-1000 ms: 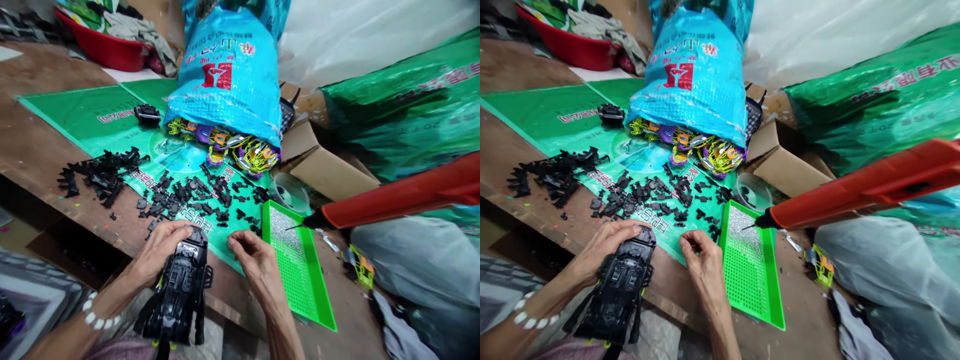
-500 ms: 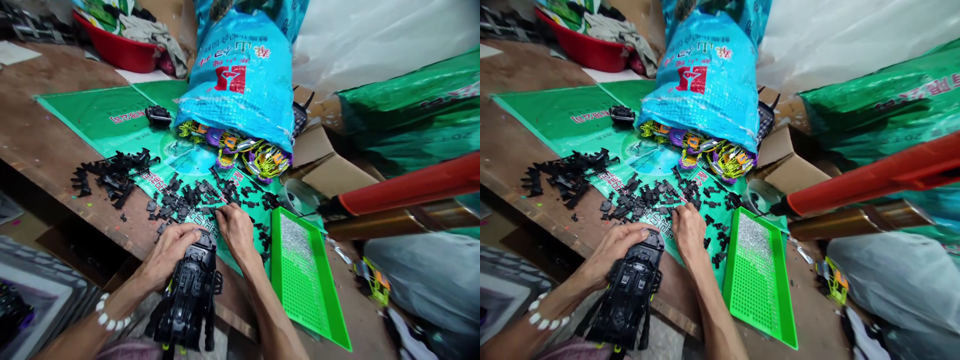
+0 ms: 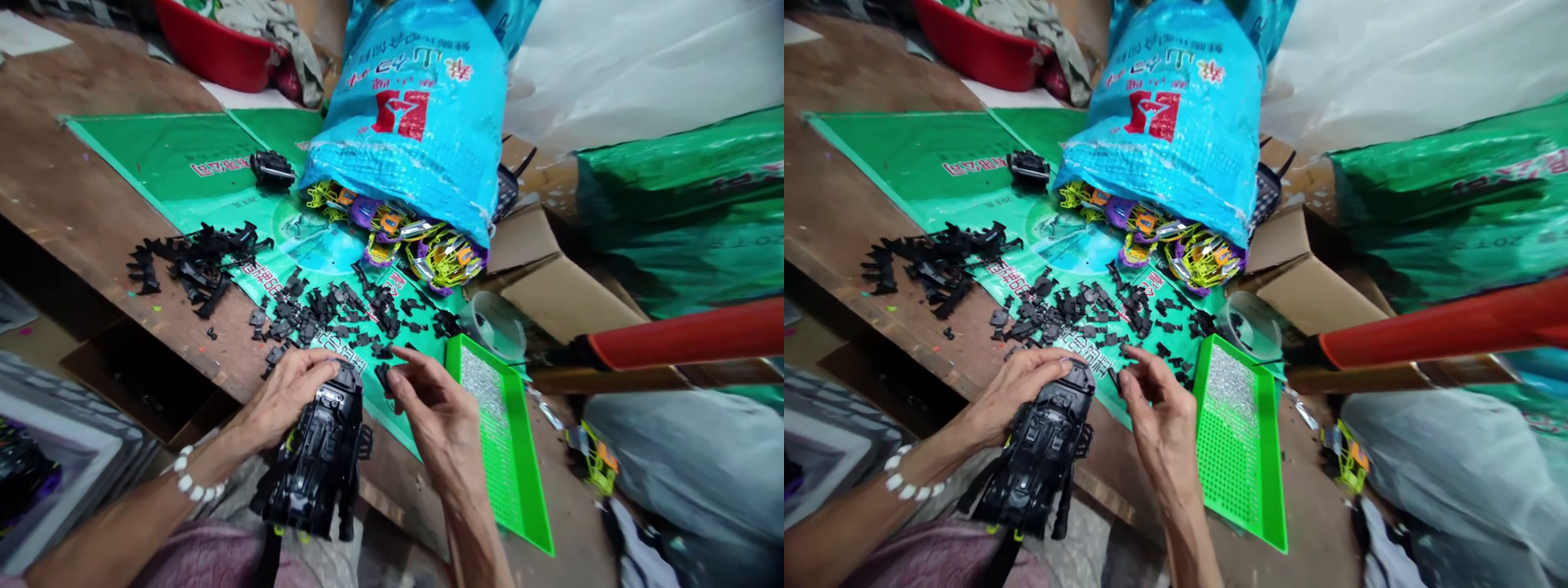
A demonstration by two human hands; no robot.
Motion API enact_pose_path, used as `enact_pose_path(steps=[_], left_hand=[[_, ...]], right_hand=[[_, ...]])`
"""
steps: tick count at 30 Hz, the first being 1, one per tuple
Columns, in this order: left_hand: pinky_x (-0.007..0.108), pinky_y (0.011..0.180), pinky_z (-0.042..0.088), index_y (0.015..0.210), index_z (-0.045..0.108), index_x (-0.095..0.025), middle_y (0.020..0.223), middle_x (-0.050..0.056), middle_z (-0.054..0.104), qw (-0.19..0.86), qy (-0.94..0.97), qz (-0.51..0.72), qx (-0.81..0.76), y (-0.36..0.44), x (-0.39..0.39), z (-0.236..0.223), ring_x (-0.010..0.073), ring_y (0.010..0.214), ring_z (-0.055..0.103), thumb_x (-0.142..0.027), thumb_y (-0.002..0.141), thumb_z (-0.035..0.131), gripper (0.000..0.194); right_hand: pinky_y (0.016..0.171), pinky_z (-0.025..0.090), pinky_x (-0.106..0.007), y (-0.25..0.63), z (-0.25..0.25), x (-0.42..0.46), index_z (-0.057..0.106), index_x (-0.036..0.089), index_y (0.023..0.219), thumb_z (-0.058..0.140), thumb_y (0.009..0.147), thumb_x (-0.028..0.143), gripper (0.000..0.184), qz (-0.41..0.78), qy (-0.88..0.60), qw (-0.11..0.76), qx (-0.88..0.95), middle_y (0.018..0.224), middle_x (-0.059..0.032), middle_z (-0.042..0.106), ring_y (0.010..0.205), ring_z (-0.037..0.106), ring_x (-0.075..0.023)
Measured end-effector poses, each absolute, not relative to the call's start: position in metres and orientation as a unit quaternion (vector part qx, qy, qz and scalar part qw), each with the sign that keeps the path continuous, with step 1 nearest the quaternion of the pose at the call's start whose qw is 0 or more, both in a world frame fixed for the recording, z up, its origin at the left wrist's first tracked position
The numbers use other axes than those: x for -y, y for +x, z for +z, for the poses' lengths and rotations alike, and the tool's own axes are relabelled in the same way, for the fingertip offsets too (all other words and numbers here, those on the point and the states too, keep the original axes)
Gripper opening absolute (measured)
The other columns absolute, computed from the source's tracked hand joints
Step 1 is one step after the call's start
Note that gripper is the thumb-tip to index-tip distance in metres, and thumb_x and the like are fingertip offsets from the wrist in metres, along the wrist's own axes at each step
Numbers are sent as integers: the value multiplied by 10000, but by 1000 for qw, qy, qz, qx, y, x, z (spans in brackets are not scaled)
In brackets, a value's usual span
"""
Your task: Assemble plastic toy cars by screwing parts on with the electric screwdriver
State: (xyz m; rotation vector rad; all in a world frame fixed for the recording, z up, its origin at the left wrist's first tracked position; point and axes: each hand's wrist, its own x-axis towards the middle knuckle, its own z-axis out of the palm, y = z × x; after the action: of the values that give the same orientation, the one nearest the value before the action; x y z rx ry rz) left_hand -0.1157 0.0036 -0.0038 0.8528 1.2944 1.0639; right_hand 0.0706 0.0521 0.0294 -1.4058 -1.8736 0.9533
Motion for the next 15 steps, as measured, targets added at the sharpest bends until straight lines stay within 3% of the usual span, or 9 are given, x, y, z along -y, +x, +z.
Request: enact_pose_path(steps=[4,7,12,15], left_hand=[[232,538,336,738,640,-162,642,-29,548,595,371,467,-539,-114,-3,-5,115,588,462,-398,845,506,292],[235,547,356,815,678,-161,673,-19,587,583,396,465,-536,-113,-3,-7,129,614,495,-390,855,498,293],[247,577,385,890,702,-158,701,-3,630,563,419,460,-543,-112,-4,-9,150,645,534,-409,858,503,322],[253,584,390,904,705,-156,707,1,643,553,433,459,-544,-112,-4,-10,157,648,545,-406,865,486,335]], right_hand=[[543,482,-197,77,44,-38,762,227,854,702,796,338,139,465,-515,319,646,677,4,650,571,569,-81],[557,503,-179,77,57,-32,774,268,849,715,795,274,80,475,-484,313,665,697,14,675,577,619,-76],[645,558,-156,76,78,-27,752,370,978,725,793,176,268,447,-405,307,736,850,39,743,735,695,-83],[660,560,-163,75,81,-27,722,347,1061,699,819,145,315,418,-360,303,777,849,40,740,740,688,-76]])
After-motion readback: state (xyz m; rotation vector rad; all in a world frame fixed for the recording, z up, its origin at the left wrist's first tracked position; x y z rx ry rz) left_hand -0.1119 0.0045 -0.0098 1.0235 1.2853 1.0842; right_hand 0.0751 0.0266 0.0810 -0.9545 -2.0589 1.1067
